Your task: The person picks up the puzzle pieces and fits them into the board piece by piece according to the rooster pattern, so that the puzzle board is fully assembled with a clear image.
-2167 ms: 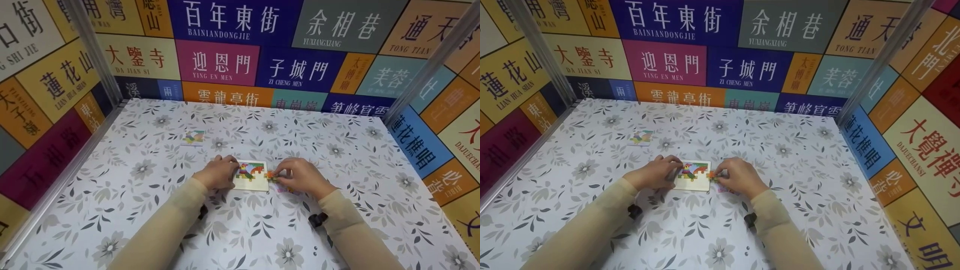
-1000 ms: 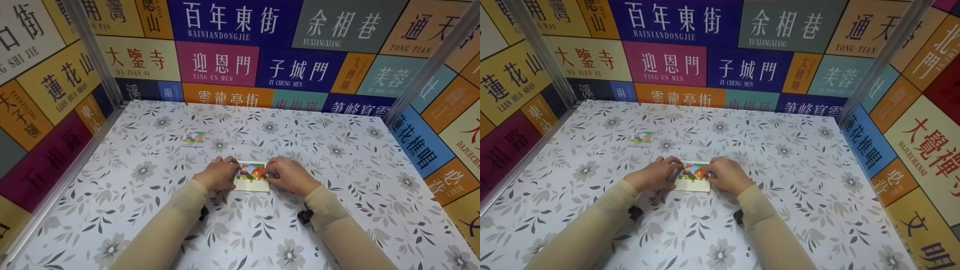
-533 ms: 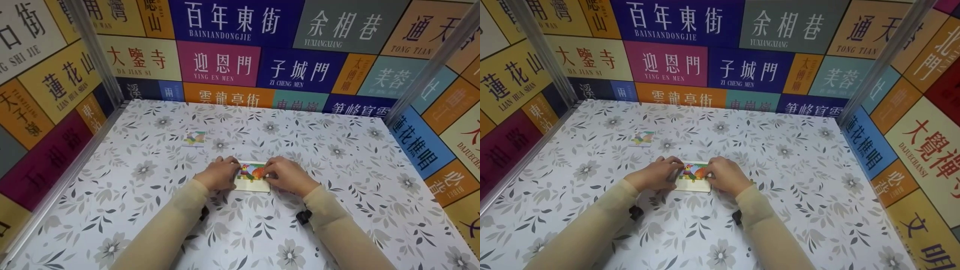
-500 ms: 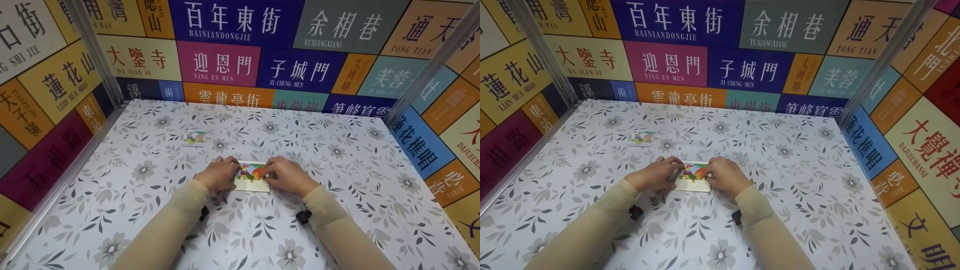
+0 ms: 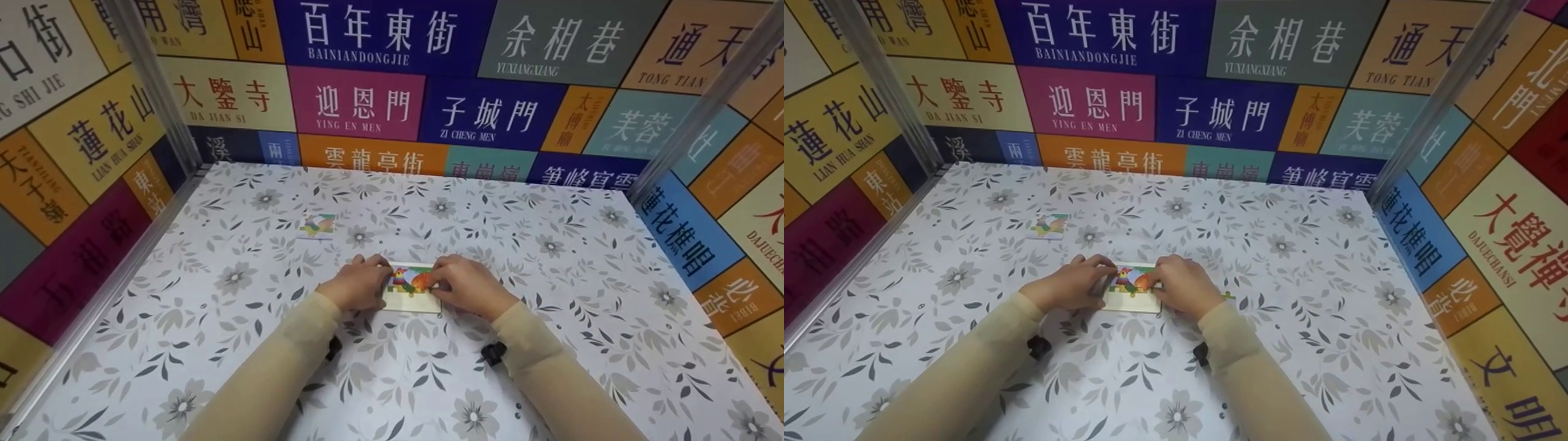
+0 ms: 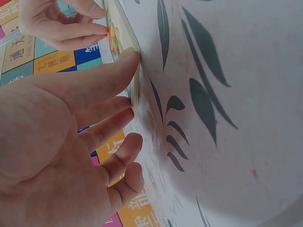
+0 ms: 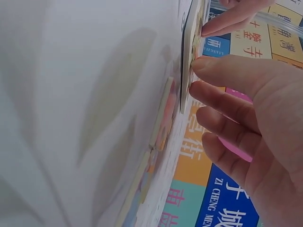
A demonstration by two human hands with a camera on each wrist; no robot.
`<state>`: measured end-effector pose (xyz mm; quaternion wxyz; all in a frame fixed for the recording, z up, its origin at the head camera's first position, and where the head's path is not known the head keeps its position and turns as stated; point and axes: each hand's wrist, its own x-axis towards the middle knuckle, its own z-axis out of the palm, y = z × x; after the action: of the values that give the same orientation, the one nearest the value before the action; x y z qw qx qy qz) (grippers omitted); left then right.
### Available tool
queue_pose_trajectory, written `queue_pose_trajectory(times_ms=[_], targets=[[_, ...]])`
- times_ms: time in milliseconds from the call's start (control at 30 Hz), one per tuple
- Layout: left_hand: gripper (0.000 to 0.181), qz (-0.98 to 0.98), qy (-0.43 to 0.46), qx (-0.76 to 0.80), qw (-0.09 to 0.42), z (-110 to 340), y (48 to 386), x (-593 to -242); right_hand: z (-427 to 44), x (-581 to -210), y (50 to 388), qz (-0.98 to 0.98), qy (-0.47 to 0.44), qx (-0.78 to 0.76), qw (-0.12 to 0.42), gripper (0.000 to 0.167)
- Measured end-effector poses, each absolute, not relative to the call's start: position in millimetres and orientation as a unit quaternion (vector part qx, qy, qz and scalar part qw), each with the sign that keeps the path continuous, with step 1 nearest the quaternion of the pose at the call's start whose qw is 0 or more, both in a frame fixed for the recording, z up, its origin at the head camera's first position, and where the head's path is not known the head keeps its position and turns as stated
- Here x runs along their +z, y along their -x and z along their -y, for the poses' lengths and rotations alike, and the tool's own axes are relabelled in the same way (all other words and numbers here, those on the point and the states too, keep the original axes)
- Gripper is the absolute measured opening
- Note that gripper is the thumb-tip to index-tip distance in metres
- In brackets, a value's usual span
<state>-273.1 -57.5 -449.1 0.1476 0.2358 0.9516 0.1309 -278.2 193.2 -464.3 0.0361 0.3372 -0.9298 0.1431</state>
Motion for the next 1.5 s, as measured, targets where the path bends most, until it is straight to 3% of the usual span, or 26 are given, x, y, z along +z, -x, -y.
queue_pose_trajectory(times_ms=[233,600,867,1167,1500], targets=[[0.063,-0.952,-0.234,0.129,0.150,57.6,272.8,-449.0,-193.3,-464.5,278.2,0.926,-0.345,0.150,0.034,0.008],[0.064,-0.954,-0.214,0.132,0.166,56.2,273.5,-448.3,-201.8,-462.1,280.3,0.923,-0.319,0.212,-0.023,0.013],[0.064,-0.953,-0.202,0.138,0.176,54.9,275.2,-448.0,-216.8,-457.8,278.7,0.928,-0.304,0.212,-0.029,0.012],[0.063,-0.951,-0.241,0.133,0.144,59.2,272.7,-448.4,-235.5,-455.8,272.4,0.932,-0.298,0.203,-0.030,0.018],[0.065,-0.952,-0.223,0.132,0.161,56.5,274.5,-450.1,-249.7,-455.8,263.1,0.934,-0.285,0.207,-0.053,0.021]])
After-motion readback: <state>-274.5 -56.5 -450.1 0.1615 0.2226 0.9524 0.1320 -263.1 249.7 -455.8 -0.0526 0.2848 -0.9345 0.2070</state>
